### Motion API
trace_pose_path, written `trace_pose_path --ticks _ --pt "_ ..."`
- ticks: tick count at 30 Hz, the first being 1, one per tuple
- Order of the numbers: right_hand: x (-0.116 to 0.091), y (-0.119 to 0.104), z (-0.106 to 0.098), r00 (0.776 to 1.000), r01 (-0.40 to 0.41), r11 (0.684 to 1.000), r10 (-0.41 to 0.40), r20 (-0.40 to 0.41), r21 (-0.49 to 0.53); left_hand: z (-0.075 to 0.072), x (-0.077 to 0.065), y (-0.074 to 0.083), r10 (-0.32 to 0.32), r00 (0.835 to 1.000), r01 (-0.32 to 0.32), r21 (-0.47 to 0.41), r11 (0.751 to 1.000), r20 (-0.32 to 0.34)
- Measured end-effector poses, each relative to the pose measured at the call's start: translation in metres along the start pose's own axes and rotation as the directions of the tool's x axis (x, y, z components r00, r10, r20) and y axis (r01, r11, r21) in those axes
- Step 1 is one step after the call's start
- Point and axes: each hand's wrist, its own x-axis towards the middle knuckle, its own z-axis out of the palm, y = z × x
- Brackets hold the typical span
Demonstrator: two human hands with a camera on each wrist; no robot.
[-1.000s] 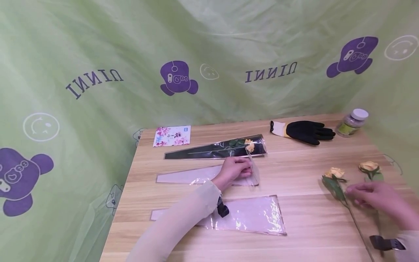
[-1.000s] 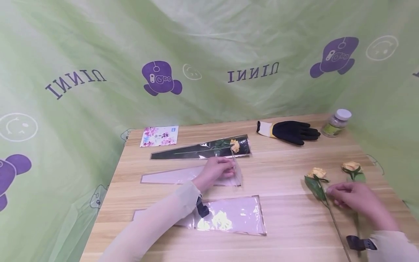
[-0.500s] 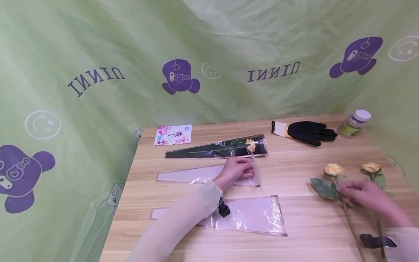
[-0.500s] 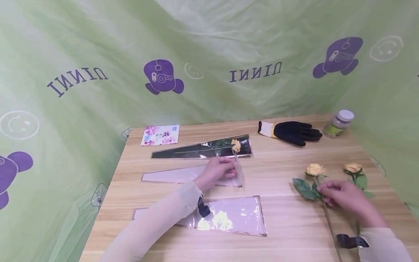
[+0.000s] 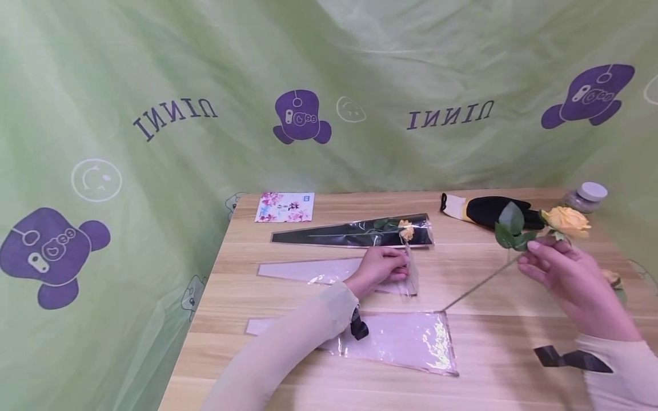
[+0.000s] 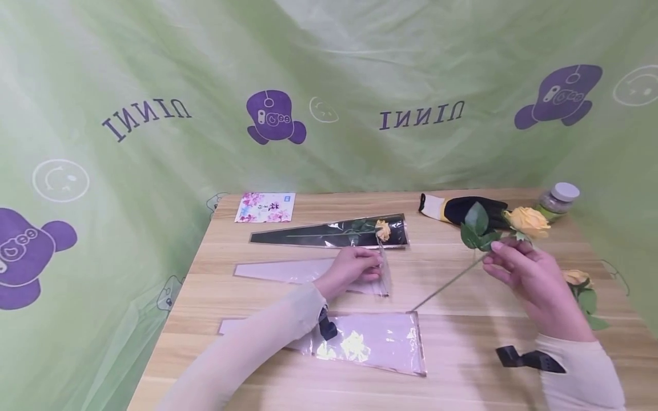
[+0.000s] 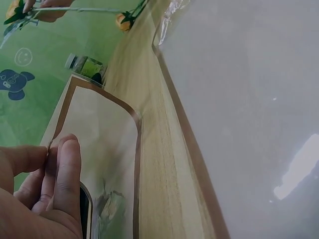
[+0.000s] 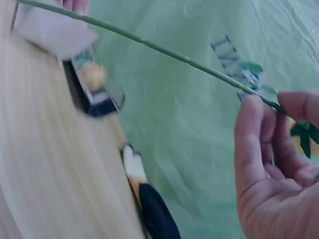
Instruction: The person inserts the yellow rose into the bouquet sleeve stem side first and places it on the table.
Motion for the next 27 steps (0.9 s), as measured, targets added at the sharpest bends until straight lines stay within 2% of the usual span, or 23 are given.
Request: trace_pose_path --ticks 3,7,10,13,17,20,24,26,27 --pt "0.007 0.012 0.015 0.996 0.087 0.990 -0.084 -0.026 0.109 0.000 0.000 -0.001 0.003 1.000 -0.003 -0.006 1.000 0.002" --pt "0.014 0.027 0.031 0.974 0.218 0.957 -0.203 -0.099 0.189 0.000 0.000 -0.002 0.027 1.000 -0.027 0.008 1.000 0.012" --pt "0.017 0.032 0.039 0.952 0.296 0.932 -0.269 -0.148 0.208 0.000 0.000 -0.003 0.082 0.996 -0.083 0.043 0.996 0.036" --pt "0.019 0.032 0.045 0.929 0.358 0.910 -0.325 -0.178 0.210 -0.001 0.000 -0.004 0.166 0.984 -0.172 0.100 0.980 0.064" --pt "0.020 0.033 0.051 0.896 0.419 0.901 -0.390 -0.210 0.115 -0.003 0.000 -0.003 0.290 0.953 -0.303 0.235 0.924 0.086" --pt "0.019 0.037 0.054 0.861 0.449 0.893 -0.432 -0.268 0.005 -0.005 -0.001 -0.002 0.365 0.924 -0.381 0.355 0.854 0.114" --pt "0.018 0.039 0.057 0.800 0.491 0.867 -0.485 -0.354 -0.078 -0.005 -0.003 -0.003 0.427 0.892 -0.442 0.490 0.751 0.151" --pt "0.016 0.039 0.060 0.775 0.526 0.846 -0.518 -0.363 -0.085 -0.005 -0.003 -0.002 0.445 0.882 -0.457 0.522 0.720 0.157" --pt "0.015 0.039 0.062 0.767 0.542 0.836 -0.534 -0.355 -0.086 -0.005 -0.003 -0.002 0.449 0.880 -0.459 0.524 0.717 0.156"
